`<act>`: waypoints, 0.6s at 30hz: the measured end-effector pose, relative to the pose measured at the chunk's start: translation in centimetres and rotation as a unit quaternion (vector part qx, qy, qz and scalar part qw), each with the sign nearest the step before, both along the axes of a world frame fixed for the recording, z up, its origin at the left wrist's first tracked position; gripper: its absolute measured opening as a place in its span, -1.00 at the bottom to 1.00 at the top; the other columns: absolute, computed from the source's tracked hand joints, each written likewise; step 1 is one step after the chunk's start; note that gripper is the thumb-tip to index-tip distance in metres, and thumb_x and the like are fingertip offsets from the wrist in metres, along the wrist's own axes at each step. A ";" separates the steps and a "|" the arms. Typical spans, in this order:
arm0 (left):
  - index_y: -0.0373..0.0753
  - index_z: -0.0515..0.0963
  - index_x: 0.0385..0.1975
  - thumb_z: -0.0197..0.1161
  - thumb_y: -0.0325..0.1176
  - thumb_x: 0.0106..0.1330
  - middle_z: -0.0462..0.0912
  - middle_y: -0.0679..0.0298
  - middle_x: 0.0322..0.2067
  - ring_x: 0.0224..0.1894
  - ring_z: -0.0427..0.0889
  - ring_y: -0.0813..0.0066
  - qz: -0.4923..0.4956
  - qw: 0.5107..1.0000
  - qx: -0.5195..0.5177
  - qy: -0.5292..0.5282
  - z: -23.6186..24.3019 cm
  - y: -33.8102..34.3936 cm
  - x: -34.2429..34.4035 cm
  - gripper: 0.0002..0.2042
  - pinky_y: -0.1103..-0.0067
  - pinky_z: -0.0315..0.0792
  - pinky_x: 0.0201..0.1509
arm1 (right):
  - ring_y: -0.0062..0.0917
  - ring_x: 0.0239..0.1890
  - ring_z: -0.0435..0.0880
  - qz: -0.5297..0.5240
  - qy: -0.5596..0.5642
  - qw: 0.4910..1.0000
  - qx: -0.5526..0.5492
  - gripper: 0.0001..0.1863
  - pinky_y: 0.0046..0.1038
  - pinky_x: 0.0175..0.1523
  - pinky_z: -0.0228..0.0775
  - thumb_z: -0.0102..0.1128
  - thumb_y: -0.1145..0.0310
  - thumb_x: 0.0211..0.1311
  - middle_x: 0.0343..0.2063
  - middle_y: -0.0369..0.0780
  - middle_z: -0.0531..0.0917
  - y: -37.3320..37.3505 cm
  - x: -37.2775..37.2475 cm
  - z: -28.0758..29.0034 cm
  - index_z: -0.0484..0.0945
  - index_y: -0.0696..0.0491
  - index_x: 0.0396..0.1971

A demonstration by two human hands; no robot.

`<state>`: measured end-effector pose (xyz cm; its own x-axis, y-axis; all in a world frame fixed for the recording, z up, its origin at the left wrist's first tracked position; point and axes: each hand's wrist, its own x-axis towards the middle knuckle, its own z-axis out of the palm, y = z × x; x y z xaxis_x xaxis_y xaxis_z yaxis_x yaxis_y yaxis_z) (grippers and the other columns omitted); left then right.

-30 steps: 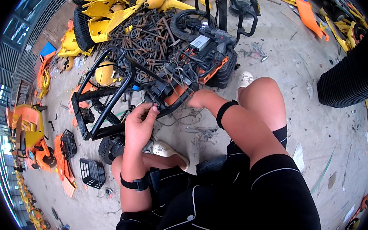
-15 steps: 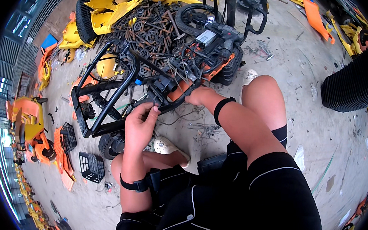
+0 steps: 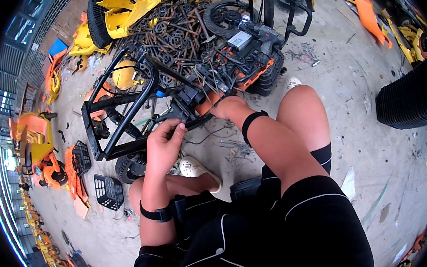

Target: The person sits near a motorcycle frame on a concrete floor and manipulates electrical wires by hand, pulling and twisting the ends of the wires.

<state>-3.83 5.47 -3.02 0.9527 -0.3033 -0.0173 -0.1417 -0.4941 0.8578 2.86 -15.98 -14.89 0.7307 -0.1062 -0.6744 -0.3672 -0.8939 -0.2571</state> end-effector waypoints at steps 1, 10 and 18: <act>-0.44 0.59 -0.11 0.27 -0.41 0.42 0.71 0.26 -0.36 -0.32 0.58 0.68 0.002 1.000 -0.005 0.005 -0.1 0.0 0.1 -0.80 0.69 0.46 -0.24 | -0.22 0.17 0.60 -0.002 0.000 1.000 -0.001 -0.23 -0.27 0.21 0.41 -0.09 -0.33 0.25 0.13 -0.10 0.62 0.0 0.0 0.1 0.59 0.03 0.13; -0.43 0.61 -0.15 0.27 -0.42 0.40 0.72 0.25 -0.38 -0.34 0.60 0.67 -0.010 1.000 0.016 0.004 -0.9 -1.5 0.9 -0.82 0.67 0.48 -0.22 | -0.24 0.16 0.60 0.000 -0.030 0.999 0.028 -0.32 -0.25 0.21 0.42 -0.04 -0.23 0.24 0.14 -0.13 0.61 -0.9 -1.3 0.6 0.55 -0.04 0.16; -0.41 0.61 -0.15 0.26 -0.41 0.41 0.71 0.27 -0.39 -0.37 0.59 0.69 -0.035 0.999 -0.008 0.001 -1.0 -3.2 0.5 -0.82 0.68 0.47 -0.24 | -0.20 0.14 0.63 -0.068 -0.070 0.995 0.010 -0.23 -0.23 0.16 0.46 0.12 0.05 0.20 0.11 -0.01 0.62 -3.4 -3.1 0.8 0.27 0.31 0.27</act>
